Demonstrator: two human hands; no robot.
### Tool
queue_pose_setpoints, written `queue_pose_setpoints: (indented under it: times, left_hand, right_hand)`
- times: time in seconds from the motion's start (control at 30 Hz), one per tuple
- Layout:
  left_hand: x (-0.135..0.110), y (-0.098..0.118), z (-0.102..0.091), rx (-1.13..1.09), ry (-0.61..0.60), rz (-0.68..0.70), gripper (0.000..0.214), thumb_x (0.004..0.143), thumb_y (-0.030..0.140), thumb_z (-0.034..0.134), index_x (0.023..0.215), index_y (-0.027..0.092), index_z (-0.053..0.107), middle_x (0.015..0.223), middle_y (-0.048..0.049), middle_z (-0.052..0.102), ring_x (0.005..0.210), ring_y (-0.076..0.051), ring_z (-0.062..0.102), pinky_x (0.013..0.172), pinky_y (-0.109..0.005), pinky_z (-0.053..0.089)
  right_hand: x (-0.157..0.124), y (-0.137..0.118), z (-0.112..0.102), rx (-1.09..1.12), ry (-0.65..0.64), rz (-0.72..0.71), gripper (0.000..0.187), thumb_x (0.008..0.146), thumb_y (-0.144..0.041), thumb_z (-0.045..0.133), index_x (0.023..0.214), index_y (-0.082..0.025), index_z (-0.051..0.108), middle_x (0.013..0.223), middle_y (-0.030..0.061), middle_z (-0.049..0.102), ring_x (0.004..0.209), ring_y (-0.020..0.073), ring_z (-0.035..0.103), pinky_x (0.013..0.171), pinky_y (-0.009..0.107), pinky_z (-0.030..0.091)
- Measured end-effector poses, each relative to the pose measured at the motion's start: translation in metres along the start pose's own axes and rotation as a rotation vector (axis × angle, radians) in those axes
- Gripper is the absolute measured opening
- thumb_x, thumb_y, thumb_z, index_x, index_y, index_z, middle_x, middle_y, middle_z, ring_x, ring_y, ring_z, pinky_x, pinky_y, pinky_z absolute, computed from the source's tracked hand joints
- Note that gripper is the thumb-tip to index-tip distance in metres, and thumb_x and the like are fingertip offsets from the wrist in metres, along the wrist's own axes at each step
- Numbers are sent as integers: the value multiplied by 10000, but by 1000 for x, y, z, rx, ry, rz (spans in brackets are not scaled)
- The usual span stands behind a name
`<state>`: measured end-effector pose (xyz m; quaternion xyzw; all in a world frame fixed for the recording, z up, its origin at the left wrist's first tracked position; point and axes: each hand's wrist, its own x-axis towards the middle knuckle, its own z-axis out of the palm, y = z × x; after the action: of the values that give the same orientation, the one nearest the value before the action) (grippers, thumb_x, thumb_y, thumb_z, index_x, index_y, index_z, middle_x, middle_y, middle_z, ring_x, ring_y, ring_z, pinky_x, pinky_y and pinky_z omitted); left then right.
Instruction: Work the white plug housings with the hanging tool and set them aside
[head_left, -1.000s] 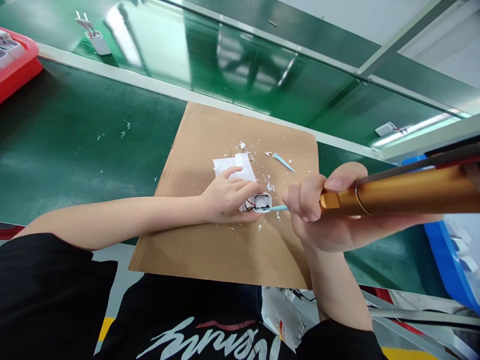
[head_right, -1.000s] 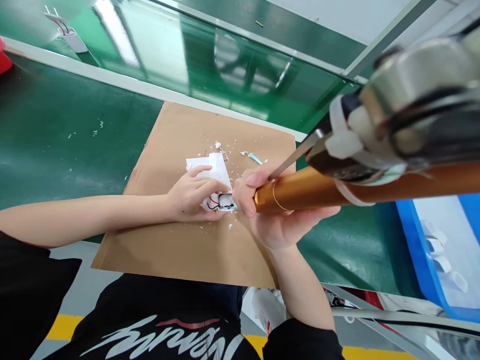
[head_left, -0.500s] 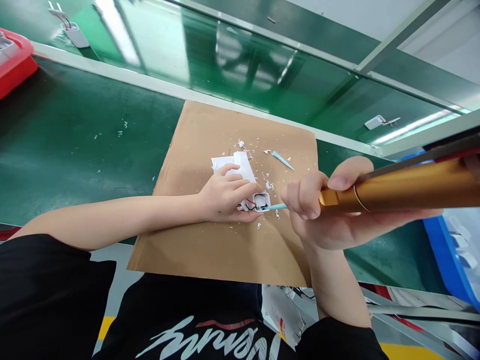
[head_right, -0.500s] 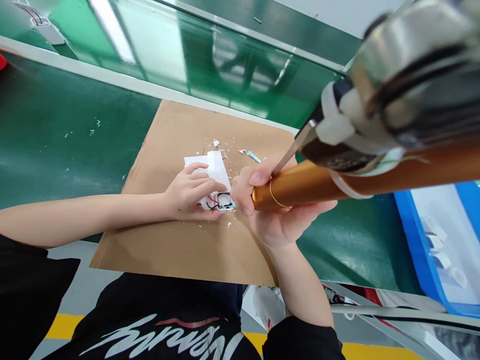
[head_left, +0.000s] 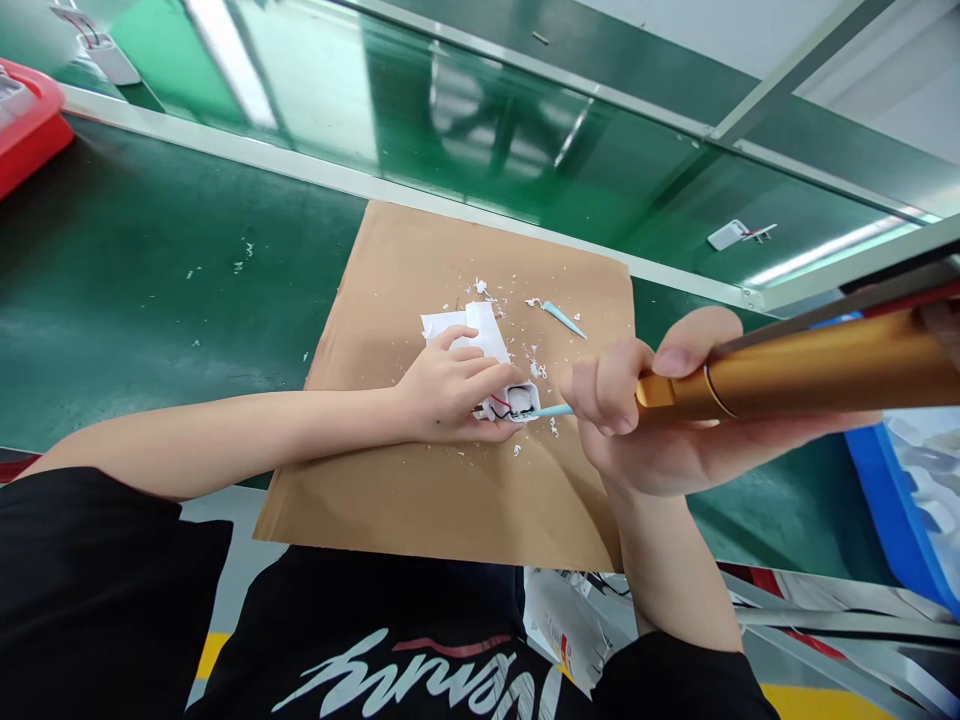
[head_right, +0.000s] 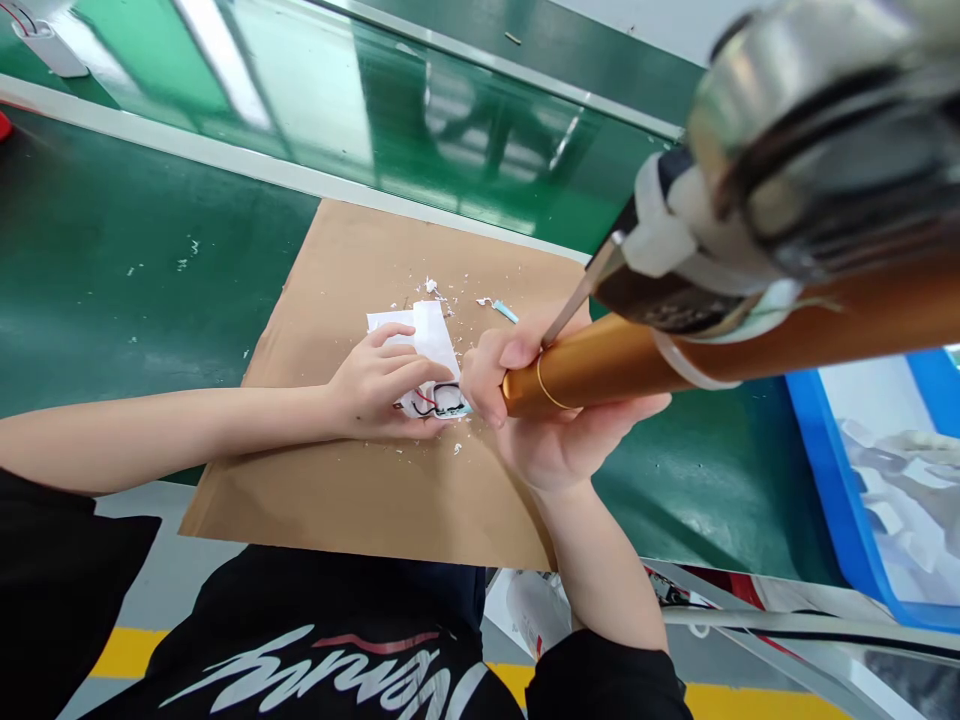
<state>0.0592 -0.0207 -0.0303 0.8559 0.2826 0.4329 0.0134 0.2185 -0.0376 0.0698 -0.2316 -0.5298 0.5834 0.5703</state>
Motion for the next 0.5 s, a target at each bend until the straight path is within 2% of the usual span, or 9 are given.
queue_pose_setpoints:
  times: [0.23, 0.37, 0.5]
  left_hand:
    - [1, 0, 0, -3, -28, -20, 271, 815, 441, 564, 947, 206, 543, 651, 62, 639, 581, -109, 585, 916, -343, 382]
    - [0, 0, 1, 4, -72, -21, 251, 827, 435, 532, 930, 209, 565, 630, 55, 632, 573, -116, 576, 938, -363, 369]
    - [-1, -1, -1, 21, -141, -47, 261, 834, 438, 514, 964, 223, 583, 684, 38, 668, 611, -129, 587, 978, -389, 348]
  right_hand:
    - [2, 4, -2, -31, -26, -32, 481, 744, -700, 502, 745, -223, 555, 448, -52, 419, 352, 60, 301, 391, 228, 280]
    - [5, 8, -6, -25, -112, -121, 495, 822, -672, 345, 763, -222, 542, 432, -49, 372, 326, 61, 260, 353, 230, 245]
    - [6, 10, -6, -51, -17, -119, 506, 815, -682, 316, 709, -231, 521, 426, -54, 318, 308, 65, 260, 342, 231, 208]
